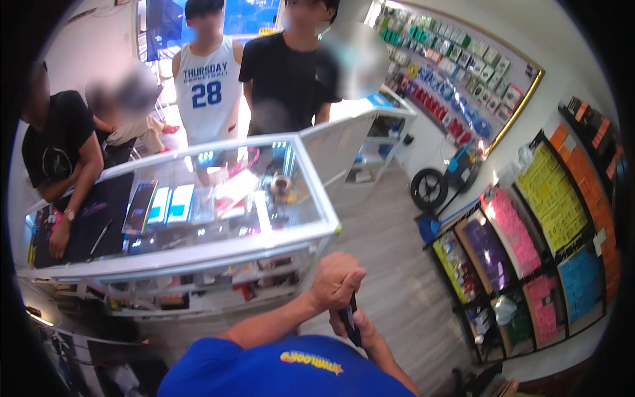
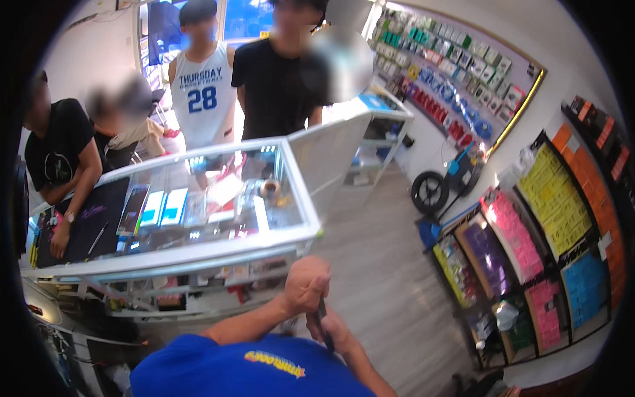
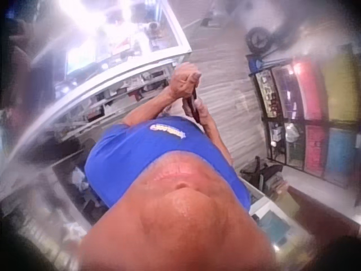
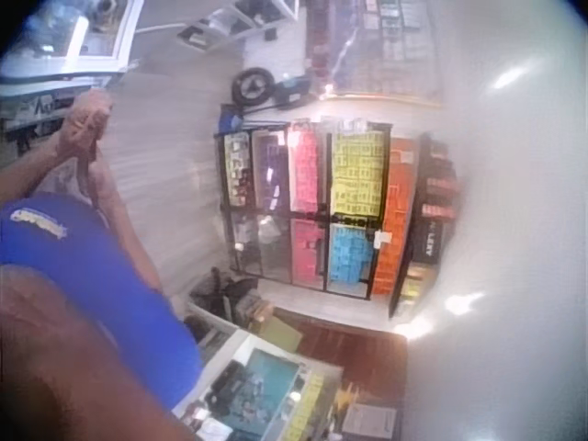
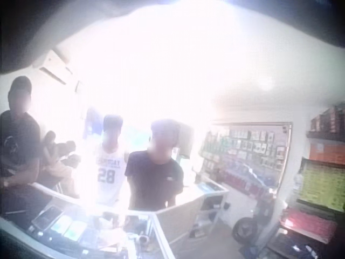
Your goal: The person removes a phone case from a smartphone, then retrieves a new case and snaps it onto the device. The person handles the phone and case by hand, aligning edges and pressing the case into place.
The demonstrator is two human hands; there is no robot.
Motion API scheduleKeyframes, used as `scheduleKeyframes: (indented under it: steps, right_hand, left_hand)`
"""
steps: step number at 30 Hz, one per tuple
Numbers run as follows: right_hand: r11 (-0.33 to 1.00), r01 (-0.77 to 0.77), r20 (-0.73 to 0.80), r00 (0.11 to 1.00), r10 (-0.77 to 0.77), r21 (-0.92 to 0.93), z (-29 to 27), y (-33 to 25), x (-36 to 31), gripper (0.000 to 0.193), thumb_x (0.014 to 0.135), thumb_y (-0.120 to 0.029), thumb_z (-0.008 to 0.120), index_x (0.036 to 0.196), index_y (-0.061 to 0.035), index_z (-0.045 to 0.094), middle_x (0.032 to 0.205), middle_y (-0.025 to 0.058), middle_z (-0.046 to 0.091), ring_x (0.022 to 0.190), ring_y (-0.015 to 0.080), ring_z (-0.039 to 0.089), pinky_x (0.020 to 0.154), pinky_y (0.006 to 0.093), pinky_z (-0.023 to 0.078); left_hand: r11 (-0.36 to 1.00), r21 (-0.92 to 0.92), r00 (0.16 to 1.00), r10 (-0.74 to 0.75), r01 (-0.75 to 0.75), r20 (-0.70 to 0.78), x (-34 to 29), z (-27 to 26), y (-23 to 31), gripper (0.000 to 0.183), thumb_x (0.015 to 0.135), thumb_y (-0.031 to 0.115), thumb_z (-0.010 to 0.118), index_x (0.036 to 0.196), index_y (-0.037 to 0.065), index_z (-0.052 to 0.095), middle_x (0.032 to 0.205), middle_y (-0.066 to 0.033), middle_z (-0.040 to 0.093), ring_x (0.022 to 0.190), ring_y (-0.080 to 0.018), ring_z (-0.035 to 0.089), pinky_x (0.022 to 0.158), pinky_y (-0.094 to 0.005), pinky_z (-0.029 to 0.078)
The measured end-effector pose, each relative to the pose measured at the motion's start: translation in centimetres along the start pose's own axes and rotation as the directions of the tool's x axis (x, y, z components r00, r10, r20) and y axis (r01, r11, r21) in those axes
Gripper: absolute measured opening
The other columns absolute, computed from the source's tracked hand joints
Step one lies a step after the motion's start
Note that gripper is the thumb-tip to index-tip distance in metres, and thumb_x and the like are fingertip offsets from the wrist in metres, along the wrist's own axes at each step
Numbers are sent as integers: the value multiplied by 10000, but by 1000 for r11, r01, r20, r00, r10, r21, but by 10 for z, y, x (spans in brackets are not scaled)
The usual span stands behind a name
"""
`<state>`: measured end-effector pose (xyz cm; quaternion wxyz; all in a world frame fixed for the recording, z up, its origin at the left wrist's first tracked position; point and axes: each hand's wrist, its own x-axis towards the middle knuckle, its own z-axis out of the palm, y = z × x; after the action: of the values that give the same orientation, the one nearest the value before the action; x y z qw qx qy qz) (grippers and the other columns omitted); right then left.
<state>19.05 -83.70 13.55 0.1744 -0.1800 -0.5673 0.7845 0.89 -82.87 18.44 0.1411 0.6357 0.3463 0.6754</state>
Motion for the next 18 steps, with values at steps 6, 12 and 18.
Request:
scheduleKeyframes:
  steps: [6,12,18]
  right_hand:
    - [976,-53,-135,991,24,-211,-62,-86,65,715,1039,-736,404,1102,-61,635,712,-19,523,618,67,481,548,240,368]
    - [933,107,-5,993,-116,-343,-119,-97,151,581,1145,-520,367,1170,-13,650,971,36,671,887,131,599,803,295,481]
    - [889,169,210,974,-84,-426,-162,-115,235,609,1107,-579,443,1078,-12,662,861,96,671,806,168,610,746,346,494]
  left_hand:
    - [905,-416,960,-187,85,-210,89,15,-24,644,1164,360,357,605,86,524,544,-37,482,521,-156,452,570,-323,355]
    - [910,-370,939,-277,187,-206,116,-2,-60,543,1159,431,315,915,51,615,1021,-123,626,879,-190,598,836,-320,470]
    - [954,-218,820,-291,208,-492,152,10,-64,590,1110,363,439,1559,-18,396,1617,-182,411,1554,-291,336,1282,-464,213]
